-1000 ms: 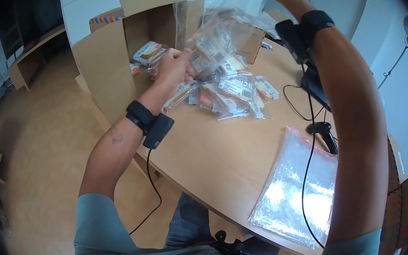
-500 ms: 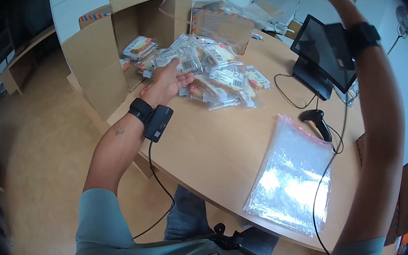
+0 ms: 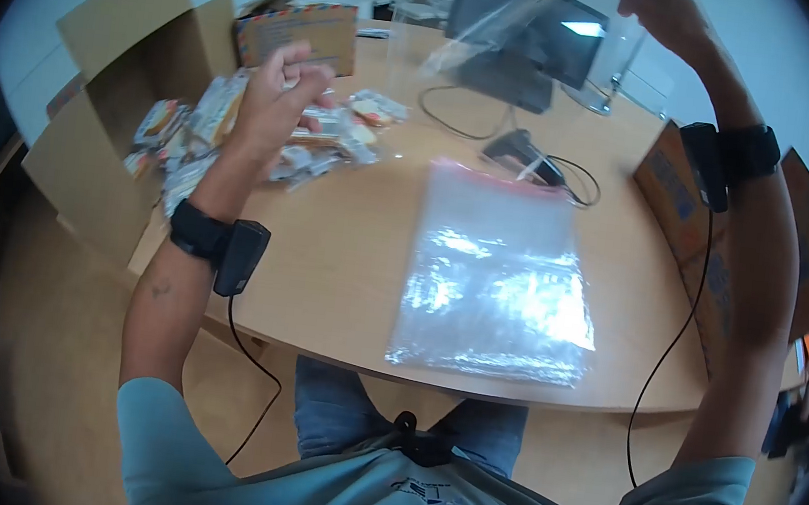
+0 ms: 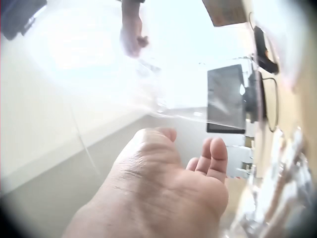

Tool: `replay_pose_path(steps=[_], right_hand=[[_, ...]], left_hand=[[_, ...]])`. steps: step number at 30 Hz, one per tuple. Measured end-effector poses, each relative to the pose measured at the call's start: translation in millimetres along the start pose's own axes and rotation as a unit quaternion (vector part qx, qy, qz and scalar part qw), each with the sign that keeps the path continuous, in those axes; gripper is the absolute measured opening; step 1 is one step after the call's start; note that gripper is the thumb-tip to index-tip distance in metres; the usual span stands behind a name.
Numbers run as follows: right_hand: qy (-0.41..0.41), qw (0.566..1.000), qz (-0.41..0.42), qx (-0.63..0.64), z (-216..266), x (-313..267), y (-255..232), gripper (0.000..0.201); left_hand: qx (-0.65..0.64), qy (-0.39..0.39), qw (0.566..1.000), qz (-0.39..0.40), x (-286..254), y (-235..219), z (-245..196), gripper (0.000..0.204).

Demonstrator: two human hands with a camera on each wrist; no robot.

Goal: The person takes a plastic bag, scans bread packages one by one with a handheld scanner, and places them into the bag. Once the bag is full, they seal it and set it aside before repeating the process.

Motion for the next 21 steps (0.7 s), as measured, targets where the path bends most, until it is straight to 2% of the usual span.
replay_pose_path(steps=[1,3,4,5,6,7,8,9,10,11,14,17,19,21], right_hand=[[0.004,1.000,0.017,-0.021,-3,-9,-6,0.021],[-0.005,0.999,0.005,-0.051,-4,-23,-22,0.022],[-0.022,0.997,-0.002,-0.070,0,-30,-28,0.022],[-0.018,0.990,0.003,-0.140,8,-35,-36,0.024],[-0.014,0.990,0.001,-0.143,8,-38,-39,0.024],[-0.014,0.990,0.010,-0.142,6,-41,-39,0.025],[-0.014,0.990,0.019,-0.140,2,-44,-40,0.026],[-0.053,0.990,0.010,-0.134,-2,-48,-39,0.026],[-0.051,0.990,0.005,-0.134,-7,-51,-41,0.026],[-0.047,0.990,0.010,-0.135,-11,-55,-43,0.025],[-0.042,0.990,0.034,-0.127,-27,-62,-48,0.024],[-0.035,0.991,0.067,-0.109,-46,-67,-53,0.022],[-0.004,0.990,0.103,-0.095,-57,-70,-54,0.020],[0.020,0.991,0.094,-0.094,-70,-68,-56,0.018]], left_hand=[[0.055,0.079,0.995,0.022,8,18,-18,0.069],[0.152,0.266,0.952,0.024,22,52,-62,0.070],[0.144,0.269,0.952,0.029,33,65,-73,0.070],[0.119,0.248,0.956,0.104,44,82,-81,0.080],[0.096,0.225,0.953,0.177,47,96,-96,0.090],[-0.109,-0.047,0.993,0.001,3,129,-169,0.022],[-0.107,-0.044,0.993,0.004,14,128,-151,0.022],[0.022,0.134,0.983,0.125,34,131,-129,0.044],[0.149,0.303,0.911,0.239,38,142,-118,0.072],[0.123,0.232,0.928,0.265,44,145,-111,0.049],[0.178,0.258,0.922,0.228,57,145,-102,0.036],[0.207,0.256,0.913,0.240,70,141,-99,0.030],[0.200,0.268,0.913,0.235,77,141,-100,0.028],[0.194,0.280,0.912,0.229,90,140,-100,0.026]])
Point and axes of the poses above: each hand's wrist, its own x-axis towards the middle knuckle, its own y-axis out of the palm, z = x × y, the point moved 5 cm from there along x, towards the middle knuckle, and after that the axes turned 1 degree about y, right-handed, at the moved point
